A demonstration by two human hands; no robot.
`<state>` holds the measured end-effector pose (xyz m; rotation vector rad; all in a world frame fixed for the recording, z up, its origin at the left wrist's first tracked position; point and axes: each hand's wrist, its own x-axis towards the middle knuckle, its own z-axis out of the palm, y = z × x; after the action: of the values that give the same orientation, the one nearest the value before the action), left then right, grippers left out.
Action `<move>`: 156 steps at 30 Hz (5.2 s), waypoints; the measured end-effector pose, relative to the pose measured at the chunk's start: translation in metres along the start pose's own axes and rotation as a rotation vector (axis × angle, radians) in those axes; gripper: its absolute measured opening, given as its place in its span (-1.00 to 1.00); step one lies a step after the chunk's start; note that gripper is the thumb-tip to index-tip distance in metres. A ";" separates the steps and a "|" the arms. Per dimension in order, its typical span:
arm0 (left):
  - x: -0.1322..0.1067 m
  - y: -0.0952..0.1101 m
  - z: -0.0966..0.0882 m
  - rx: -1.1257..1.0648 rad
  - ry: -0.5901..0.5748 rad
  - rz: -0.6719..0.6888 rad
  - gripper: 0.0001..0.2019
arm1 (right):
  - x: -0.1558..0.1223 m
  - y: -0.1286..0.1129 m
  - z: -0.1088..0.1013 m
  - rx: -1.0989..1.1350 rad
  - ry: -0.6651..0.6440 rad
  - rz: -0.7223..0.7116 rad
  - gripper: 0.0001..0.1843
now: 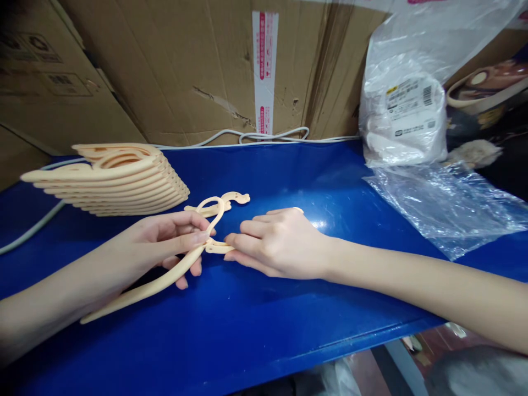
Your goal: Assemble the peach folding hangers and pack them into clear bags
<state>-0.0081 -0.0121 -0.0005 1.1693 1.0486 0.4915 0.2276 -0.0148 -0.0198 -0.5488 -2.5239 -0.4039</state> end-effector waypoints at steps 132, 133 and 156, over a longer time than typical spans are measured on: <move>-0.002 -0.012 -0.014 1.820 0.522 0.972 -0.66 | -0.007 0.032 0.015 0.237 -0.096 0.648 -0.72; -0.002 -0.012 -0.015 1.820 0.520 0.975 -0.66 | -0.007 0.032 0.015 0.231 -0.092 0.652 -0.74; -0.007 -0.007 -0.018 1.473 0.537 1.039 -0.83 | 0.002 0.007 -0.002 -0.087 -0.127 -0.117 -0.70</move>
<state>-0.0281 -0.0107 -0.0046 3.0812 1.1647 0.8846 0.2306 -0.0086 -0.0157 -0.4739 -2.6790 -0.5405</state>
